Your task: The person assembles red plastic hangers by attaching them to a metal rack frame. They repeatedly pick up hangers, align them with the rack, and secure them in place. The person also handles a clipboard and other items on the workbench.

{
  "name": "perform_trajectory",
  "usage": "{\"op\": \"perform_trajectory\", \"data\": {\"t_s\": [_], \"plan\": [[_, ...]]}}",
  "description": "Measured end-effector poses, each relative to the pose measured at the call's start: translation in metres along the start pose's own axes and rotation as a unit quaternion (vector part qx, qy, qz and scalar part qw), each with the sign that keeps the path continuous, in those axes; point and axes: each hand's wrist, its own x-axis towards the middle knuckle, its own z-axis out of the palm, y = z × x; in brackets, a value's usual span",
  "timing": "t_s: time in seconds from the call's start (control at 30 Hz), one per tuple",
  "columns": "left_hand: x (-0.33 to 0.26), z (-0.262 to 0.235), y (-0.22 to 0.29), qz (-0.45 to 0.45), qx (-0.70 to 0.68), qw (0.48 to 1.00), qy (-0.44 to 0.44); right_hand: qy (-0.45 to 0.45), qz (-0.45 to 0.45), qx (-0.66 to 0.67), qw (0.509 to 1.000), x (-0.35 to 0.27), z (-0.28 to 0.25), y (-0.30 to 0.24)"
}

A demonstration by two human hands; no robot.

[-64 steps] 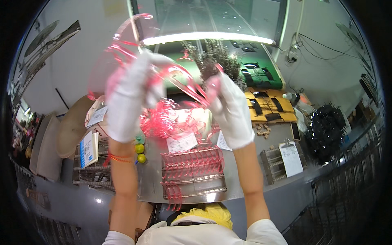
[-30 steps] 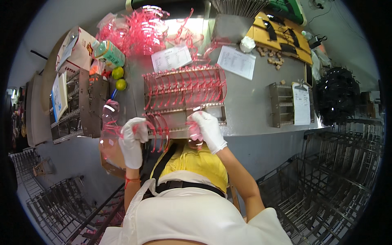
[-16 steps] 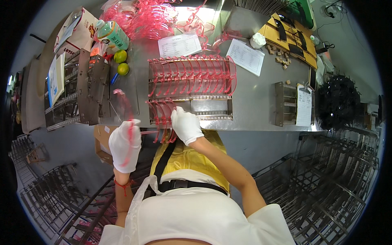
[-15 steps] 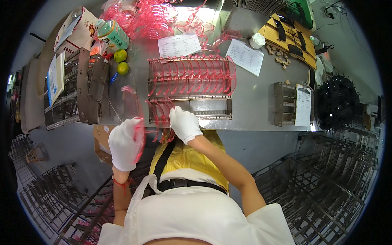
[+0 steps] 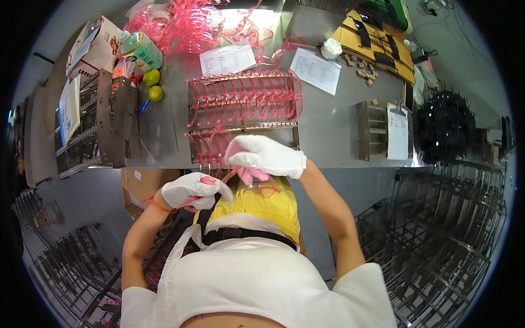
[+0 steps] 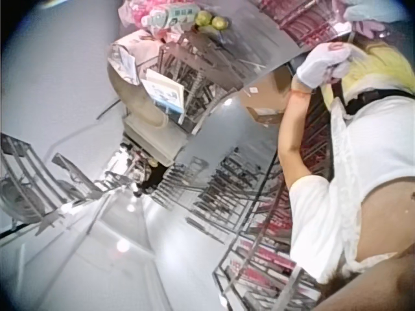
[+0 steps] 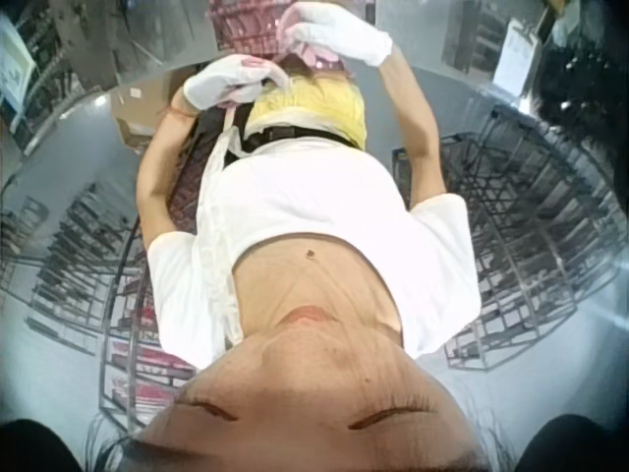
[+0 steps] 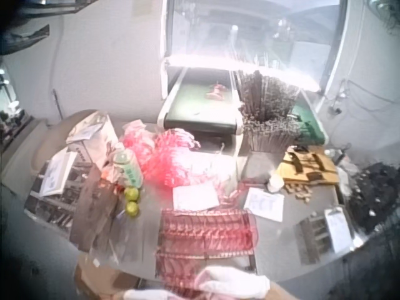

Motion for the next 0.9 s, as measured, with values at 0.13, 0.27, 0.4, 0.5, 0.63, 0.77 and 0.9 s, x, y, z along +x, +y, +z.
{"op": "perform_trajectory", "data": {"t_s": [0.13, 0.27, 0.4, 0.5, 0.63, 0.77, 0.9], "plan": [[-0.026, -0.017, -0.036, 0.163, -0.036, 0.949, 0.266, 0.25, 0.055, -0.171, 0.951, 0.023, 0.0, 0.044], [-0.084, 0.012, 0.005, 0.399, 0.04, 0.673, 0.621, 0.343, 0.042, -0.378, 0.859, 0.051, 0.013, 0.103], [-0.146, 0.058, 0.037, 0.333, 0.288, -0.078, 0.894, 0.383, 0.062, -0.485, 0.784, 0.068, 0.042, 0.102], [-0.205, 0.043, 0.034, 0.205, 0.25, -0.6, 0.732, 0.359, 0.063, -0.509, 0.779, 0.073, 0.037, 0.114], [-0.298, -0.093, 0.07, 0.11, 0.201, -0.378, 0.897, 0.366, 0.035, -0.428, 0.826, 0.063, 0.006, 0.134], [-0.355, -0.227, 0.089, -0.084, 0.302, 0.189, 0.931, 0.34, -0.183, -0.607, 0.694, 0.039, -0.005, 0.122], [-0.189, -0.189, 0.163, 0.276, 0.37, 0.281, 0.841, 0.31, -0.067, -0.29, 0.903, 0.011, -0.006, 0.073]]}}
